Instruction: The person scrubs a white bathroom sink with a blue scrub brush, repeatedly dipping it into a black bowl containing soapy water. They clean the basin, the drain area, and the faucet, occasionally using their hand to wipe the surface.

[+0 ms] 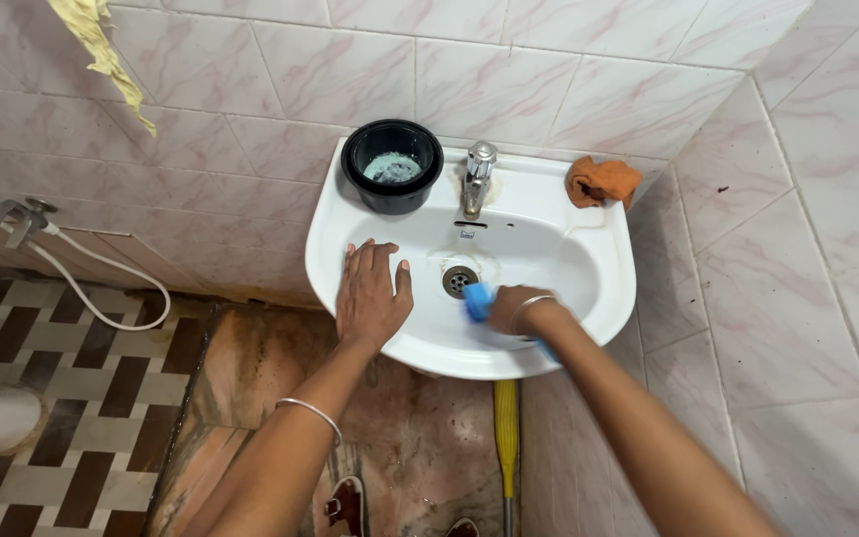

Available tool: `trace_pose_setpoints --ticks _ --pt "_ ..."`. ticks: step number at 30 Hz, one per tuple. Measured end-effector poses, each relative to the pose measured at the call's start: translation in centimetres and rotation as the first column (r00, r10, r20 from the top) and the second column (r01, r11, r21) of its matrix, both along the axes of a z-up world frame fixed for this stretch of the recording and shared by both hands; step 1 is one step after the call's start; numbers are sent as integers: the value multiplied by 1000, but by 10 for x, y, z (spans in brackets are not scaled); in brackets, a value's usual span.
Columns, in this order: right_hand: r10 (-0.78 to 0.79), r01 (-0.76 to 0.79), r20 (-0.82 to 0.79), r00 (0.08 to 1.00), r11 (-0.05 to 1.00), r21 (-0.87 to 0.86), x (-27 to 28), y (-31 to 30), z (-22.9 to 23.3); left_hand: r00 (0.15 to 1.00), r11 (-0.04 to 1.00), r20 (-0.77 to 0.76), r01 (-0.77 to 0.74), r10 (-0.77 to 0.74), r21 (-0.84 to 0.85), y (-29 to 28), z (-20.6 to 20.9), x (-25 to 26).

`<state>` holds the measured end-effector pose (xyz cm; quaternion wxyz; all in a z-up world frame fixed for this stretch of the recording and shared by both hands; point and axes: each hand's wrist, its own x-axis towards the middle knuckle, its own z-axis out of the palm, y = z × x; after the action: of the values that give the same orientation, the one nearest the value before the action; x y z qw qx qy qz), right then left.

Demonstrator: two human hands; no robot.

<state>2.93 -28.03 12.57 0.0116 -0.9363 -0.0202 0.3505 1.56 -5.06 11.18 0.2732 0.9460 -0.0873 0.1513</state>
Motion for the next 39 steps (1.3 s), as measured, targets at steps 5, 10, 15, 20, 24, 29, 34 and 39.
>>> trace_pose_setpoints --ticks 5,10,15,20,24,29,34,39 --pt "-79 87 79 994 990 -111 14 -53 -5 996 999 -90 20 -17 42 -1 4 0" --pt "-57 30 117 991 974 225 4 30 -38 998 999 -39 41 -41 12 -1 7 3" --pt "-283 303 -122 951 783 544 13 81 -24 999 1000 -41 27 -27 -8 1 10 3" --pt "13 -29 118 993 990 136 17 15 -32 996 997 -80 42 -47 -61 0 16 1" --pt "-45 48 59 997 998 -39 21 -4 -21 994 998 -101 48 -52 -45 2 18 1" --pt "-12 -10 241 970 996 92 19 72 -62 996 995 -53 61 -66 -83 2 15 1" --pt "7 -74 281 960 971 228 23 97 -62 999 996 13 47 -46 -79 2 7 2" --pt "-23 15 223 975 999 37 14 32 -44 999 999 -29 19 -20 -30 1 0 3"
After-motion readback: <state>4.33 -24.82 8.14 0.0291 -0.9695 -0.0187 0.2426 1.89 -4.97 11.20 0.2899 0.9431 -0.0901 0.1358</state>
